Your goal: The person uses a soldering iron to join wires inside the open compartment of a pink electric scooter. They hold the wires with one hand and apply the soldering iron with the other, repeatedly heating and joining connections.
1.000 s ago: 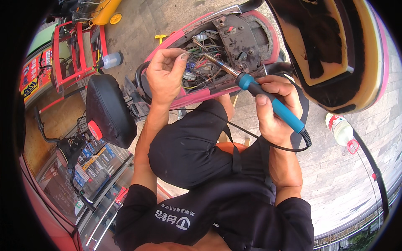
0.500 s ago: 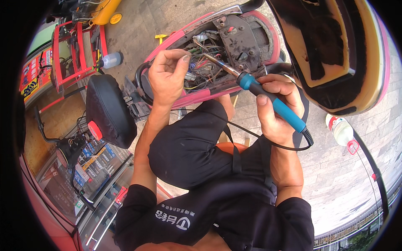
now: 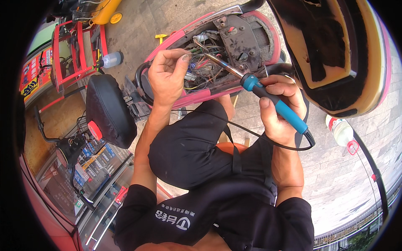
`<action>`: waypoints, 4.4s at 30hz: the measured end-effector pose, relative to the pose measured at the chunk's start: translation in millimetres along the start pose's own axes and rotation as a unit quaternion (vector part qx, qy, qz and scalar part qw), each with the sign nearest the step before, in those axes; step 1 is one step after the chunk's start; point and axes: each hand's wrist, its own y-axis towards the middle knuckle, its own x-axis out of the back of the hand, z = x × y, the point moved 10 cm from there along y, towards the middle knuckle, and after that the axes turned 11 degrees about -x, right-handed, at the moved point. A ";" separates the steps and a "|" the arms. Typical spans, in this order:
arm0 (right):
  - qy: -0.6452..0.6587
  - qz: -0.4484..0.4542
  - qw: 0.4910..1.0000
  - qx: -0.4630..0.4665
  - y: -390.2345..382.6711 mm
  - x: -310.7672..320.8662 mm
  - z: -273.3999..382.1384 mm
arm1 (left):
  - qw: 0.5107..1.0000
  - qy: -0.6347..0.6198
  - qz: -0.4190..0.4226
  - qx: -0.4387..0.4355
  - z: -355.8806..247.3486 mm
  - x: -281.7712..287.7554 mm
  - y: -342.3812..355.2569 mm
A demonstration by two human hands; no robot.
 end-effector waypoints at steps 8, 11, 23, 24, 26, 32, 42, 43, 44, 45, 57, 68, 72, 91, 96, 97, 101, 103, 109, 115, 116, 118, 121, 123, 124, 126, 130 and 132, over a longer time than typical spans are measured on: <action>-0.002 0.005 1.000 0.003 0.8 -0.5 -0.2 | 0.999 0.023 0.046 -0.001 1.9 -5.4 -3.2; 0.000 0.005 1.000 0.000 0.6 -0.2 -1.0 | 0.998 0.032 0.047 -0.007 0.9 -5.8 -3.7; 0.005 0.001 1.000 0.004 0.9 0.9 -1.7 | 0.999 0.019 0.041 -0.013 0.9 -7.6 -4.9; 0.008 0.002 1.000 0.004 0.9 0.8 -1.7 | 0.999 0.017 0.040 -0.015 0.7 -7.5 -4.9; 0.009 0.001 1.000 0.002 0.7 1.0 -2.0 | 0.999 0.015 0.039 -0.018 0.3 -7.5 -5.0; 0.004 0.001 1.000 0.001 1.4 0.5 -3.1 | 0.998 0.035 0.042 -0.019 0.5 -6.2 -4.7; 0.004 0.000 1.000 -0.003 2.0 0.2 -3.5 | 0.999 0.022 0.041 -0.009 0.6 -9.4 -5.2; 0.005 -0.003 1.000 -0.004 2.1 0.7 -3.8 | 0.999 0.021 0.041 -0.009 0.6 -9.6 -5.3; 0.004 0.000 1.000 -0.002 2.0 0.2 -3.5 | 0.999 0.023 0.042 -0.011 0.2 -9.9 -5.0; 0.004 0.000 1.000 -0.001 1.9 0.3 -3.4 | 0.999 0.026 0.043 -0.013 0.0 -10.3 -4.5; 0.002 0.005 1.000 0.002 2.4 -1.1 -4.0 | 0.996 0.080 0.019 -0.039 -2.8 -7.1 -1.6; -0.011 0.015 1.000 0.008 2.3 -2.5 -3.5 | 0.998 0.048 0.014 -0.036 -1.2 -9.8 -1.1; -0.014 0.021 1.000 0.007 1.6 -2.5 -0.9 | 0.996 0.070 0.022 -0.058 -4.7 -9.0 -0.1; -0.024 0.009 0.999 0.021 -3.6 6.7 1.8 | 0.999 -0.045 0.010 -0.003 1.2 -10.0 -6.3; -0.016 0.013 0.999 0.027 -3.2 5.1 2.9 | 0.999 -0.047 0.000 0.012 2.0 -7.8 -6.5; -0.026 0.009 0.999 0.029 -3.2 5.1 3.0 | 0.999 -0.050 -0.005 0.016 2.5 -7.2 -6.6; -0.010 0.021 1.000 0.021 -2.8 2.9 1.1 | 0.998 -0.051 -0.015 0.018 3.6 -5.8 -6.4; -0.015 0.016 1.000 0.014 -3.1 3.5 -1.0 | 0.998 -0.052 -0.017 0.024 5.1 -4.6 -7.1; -0.017 0.013 0.999 0.028 -3.4 5.3 1.5 | 0.996 -0.073 -0.048 0.035 8.9 0.2 -6.6; -0.017 0.006 1.000 0.015 -3.4 6.3 1.6 | 0.995 -0.066 -0.066 0.045 9.7 11.6 -4.2; -0.008 0.010 1.000 0.024 -4.2 6.2 3.6 | 0.993 -0.079 -0.073 0.043 10.2 13.6 -2.9; -0.014 0.005 0.999 0.042 -6.8 8.4 8.0 | 0.989 -0.108 -0.089 0.037 11.9 17.3 0.1; 0.019 -0.002 0.998 0.056 -12.3 12.3 11.4 | 0.988 -0.101 -0.091 0.074 20.8 22.3 0.7; 0.029 -0.007 0.997 0.066 -15.7 14.6 12.7 | 0.990 -0.087 -0.085 0.078 22.2 25.0 -0.1; 0.041 -0.008 0.997 0.066 -17.6 15.8 12.7 | 0.991 -0.075 -0.081 0.072 21.2 26.6 -0.8; 0.054 -0.019 0.996 0.066 -21.9 19.3 12.4 | 0.994 -0.053 -0.081 0.049 17.6 31.1 -1.3; 0.104 -0.042 0.991 0.070 -28.9 26.9 9.7 | 0.991 -0.090 -0.095 0.010 14.6 36.2 -2.7; 0.125 -0.049 0.988 0.071 -31.5 30.6 8.8 | 0.989 -0.114 -0.083 0.032 18.9 33.6 -4.5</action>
